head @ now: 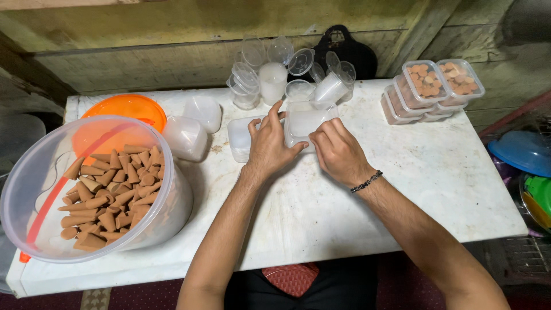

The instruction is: The person places small brown cone-shaped items into plastic containers and then stacks the containers on a table.

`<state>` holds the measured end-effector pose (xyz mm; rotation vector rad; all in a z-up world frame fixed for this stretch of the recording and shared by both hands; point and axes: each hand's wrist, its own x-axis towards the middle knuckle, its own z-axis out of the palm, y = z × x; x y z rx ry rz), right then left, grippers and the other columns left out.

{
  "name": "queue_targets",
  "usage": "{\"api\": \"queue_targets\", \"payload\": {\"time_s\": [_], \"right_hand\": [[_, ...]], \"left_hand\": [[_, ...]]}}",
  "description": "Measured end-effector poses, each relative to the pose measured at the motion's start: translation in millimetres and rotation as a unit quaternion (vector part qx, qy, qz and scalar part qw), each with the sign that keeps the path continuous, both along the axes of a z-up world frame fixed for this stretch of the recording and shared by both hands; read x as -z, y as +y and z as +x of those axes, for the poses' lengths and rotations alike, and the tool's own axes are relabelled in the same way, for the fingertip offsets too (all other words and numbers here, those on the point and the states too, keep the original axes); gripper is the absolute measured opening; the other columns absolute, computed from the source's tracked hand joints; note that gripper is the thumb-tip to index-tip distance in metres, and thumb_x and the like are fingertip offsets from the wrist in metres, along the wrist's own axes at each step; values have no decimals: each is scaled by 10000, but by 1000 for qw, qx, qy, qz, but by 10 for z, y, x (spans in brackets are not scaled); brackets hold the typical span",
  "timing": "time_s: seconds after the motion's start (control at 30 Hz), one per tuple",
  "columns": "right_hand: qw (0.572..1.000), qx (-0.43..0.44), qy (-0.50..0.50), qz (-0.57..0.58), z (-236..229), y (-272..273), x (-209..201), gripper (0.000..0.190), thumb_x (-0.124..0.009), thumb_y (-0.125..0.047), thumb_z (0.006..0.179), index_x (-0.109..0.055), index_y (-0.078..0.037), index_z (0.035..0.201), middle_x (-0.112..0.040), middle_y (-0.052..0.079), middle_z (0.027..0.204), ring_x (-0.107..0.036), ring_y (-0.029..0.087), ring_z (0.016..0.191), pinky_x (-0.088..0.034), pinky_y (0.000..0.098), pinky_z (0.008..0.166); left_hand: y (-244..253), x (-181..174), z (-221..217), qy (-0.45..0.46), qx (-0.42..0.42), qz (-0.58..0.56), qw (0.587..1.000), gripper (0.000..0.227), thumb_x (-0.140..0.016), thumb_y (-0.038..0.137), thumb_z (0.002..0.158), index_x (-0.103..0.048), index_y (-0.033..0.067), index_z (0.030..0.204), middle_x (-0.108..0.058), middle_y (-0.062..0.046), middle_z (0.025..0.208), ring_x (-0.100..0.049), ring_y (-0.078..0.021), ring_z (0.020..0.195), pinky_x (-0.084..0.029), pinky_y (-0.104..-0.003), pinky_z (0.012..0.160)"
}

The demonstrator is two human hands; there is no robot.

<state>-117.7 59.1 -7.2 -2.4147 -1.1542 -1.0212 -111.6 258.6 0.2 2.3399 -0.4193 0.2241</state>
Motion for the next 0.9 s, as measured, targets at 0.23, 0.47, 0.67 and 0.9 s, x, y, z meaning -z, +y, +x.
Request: {"api": "queue_targets", "payload": {"time_s": [0.23, 0.47, 0.67, 0.9], "right_hand": [[998, -33, 33, 50, -592, -193, 38, 68, -609, -30, 988, -667, -11, 959, -541, 75, 849, -573, 280, 824, -525, 345, 712], [993, -81, 80, 14, -1297, 73, 462, 120, -618, 59, 906, -606, -60, 894, -474, 39, 793, -527, 218, 698, -479, 312, 585], [984, -112, 137, -8, -1511, 210, 483, 198, -616, 130, 924, -582, 7, 1075, -553, 105, 862, -527, 251, 743, -465, 352, 625], [979, -122, 164, -4, -1524, 232, 480, 258, -692, 138, 868, -631, 11, 1084, -633, 133, 935, -591, 275, 803, -527, 373, 684]], "left_hand": [[192, -197, -503, -47, 27, -5, 999, 1049, -890, 52, 730, -235, -98, 1536, -411, -330, 1540, -324, -468, 1454, -104, -679, 1143], [367, 227, -1209, 117, -32, -144, 982, 424, -612, 204, 990, -578, -34, 1340, -655, -129, 857, -652, -245, 752, -523, -379, 687], [349, 361, -1494, 223, -80, -154, 959, 398, -605, 244, 956, -600, 90, 1323, -596, 32, 746, -588, -110, 704, -508, -270, 712], [361, 387, -1530, 212, -90, -165, 959, 363, -586, 205, 964, -615, 88, 1306, -588, 29, 724, -590, -111, 679, -503, -273, 685]]}}
